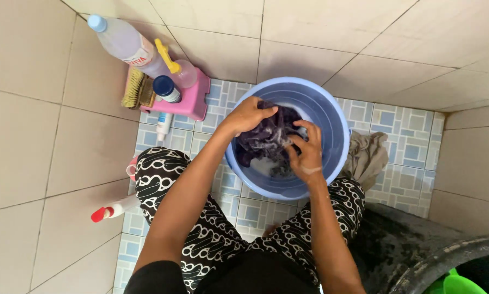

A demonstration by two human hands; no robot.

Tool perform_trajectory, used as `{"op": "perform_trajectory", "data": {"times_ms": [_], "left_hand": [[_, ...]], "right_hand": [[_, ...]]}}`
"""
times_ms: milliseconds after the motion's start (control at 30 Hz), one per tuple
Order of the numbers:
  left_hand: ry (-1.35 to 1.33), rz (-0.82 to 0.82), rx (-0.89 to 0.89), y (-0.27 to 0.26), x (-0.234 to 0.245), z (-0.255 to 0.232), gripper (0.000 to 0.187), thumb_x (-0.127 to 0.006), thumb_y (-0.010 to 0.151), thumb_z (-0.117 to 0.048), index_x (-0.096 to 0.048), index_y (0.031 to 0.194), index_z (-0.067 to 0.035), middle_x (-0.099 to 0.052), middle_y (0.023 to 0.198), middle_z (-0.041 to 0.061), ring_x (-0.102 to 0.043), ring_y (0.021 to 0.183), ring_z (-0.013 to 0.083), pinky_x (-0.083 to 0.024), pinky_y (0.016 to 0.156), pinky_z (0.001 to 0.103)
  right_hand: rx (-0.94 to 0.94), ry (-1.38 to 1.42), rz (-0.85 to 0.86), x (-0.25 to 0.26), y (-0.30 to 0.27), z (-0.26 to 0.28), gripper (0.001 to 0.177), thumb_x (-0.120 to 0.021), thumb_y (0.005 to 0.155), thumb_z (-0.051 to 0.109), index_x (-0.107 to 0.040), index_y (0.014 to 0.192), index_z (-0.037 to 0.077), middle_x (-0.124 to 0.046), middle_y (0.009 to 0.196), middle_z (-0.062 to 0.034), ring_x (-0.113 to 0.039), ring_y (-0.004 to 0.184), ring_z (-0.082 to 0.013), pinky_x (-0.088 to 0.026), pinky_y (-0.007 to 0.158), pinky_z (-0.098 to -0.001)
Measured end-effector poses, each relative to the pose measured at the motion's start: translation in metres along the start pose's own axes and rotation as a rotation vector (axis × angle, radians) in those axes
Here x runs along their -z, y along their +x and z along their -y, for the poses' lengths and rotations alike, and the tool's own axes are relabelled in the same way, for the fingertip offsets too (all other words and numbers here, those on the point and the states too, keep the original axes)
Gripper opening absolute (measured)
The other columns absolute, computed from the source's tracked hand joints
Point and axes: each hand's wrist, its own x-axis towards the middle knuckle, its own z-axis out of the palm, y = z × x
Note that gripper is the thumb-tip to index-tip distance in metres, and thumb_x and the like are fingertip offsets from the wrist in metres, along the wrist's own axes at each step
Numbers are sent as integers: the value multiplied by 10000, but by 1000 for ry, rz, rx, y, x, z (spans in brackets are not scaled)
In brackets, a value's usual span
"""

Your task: The person is hand-washing several items of clothing in a blue plastic bucket of soapy water on a bathroom floor.

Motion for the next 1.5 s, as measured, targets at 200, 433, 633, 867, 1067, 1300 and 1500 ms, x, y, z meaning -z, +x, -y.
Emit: {"op": "perform_trajectory", "data": {"times_ms": [200, 433, 633, 867, 1067, 1300, 1500], "left_hand": [[613, 27, 30, -34, 2, -67, 680, -697, 798, -644, -700, 1114, -42, -713, 1072, 175, -667, 999, 313, -519, 852, 422], [756, 17, -293, 2, -22, 18, 606, -535, 988, -610, -754, 991, -45, -704, 1089, 207, -636, 1043, 395, -488, 899, 483], [210, 81, 219, 31, -29, 91, 722, -548, 1081, -656, -642, 893, 34, -578, 902, 363, -619, 864, 464, -448, 787, 484], [745, 80, -479, 3, -35, 4, 705, -835, 634, -564, -723, 1120, -65, -637, 1083, 173, -634, 991, 405, -492, 823, 513], [635, 93, -436, 34, -26, 34, 258, -615, 986, -299, -714, 958, -63, -704, 1023, 172, -654, 1026, 422, -491, 884, 546], [311, -62, -249, 55, -23, 32, 319, -528, 1024, -311, -631, 1120, -25, -688, 992, 256, -630, 971, 489, -469, 788, 556], [121, -5, -284, 42, -41, 36, 453, -615, 931, -370, -551, 1167, 12, -665, 978, 271, -643, 944, 460, -474, 785, 519]], "right_hand": [[-696, 1336, -100, 6, -29, -43, 341, -565, 1079, 253, -649, 1331, 39, -676, 1247, -175, -632, 1118, -312, -554, 1010, -437], [-767, 1928, -295, 7, -22, -48, 408, -521, 1051, 341, -614, 1345, 75, -674, 1309, -119, -637, 1217, -283, -542, 1053, -461], [-922, 1769, -311, -4, -29, -69, 414, -535, 1017, 340, -619, 1325, 76, -677, 1297, -123, -633, 1210, -296, -531, 1048, -489], [-862, 1792, -366, -35, -46, -111, 419, -520, 1047, 348, -596, 1364, 85, -665, 1332, -121, -623, 1231, -291, -506, 1087, -467], [-795, 1598, -542, -12, -29, -93, 496, -535, 1061, 410, -573, 1410, 59, -636, 1338, -134, -616, 1236, -295, -473, 1119, -465], [-634, 840, -125, 29, 0, -60, 542, -723, 913, 323, -534, 1347, 60, -643, 1291, -54, -581, 1212, -231, -427, 1082, -382], [-903, 58, -423, -12, -5, -123, 414, -617, 1100, 347, -666, 1051, -61, -638, 893, -173, -529, 799, -317, -431, 748, -481]]}}
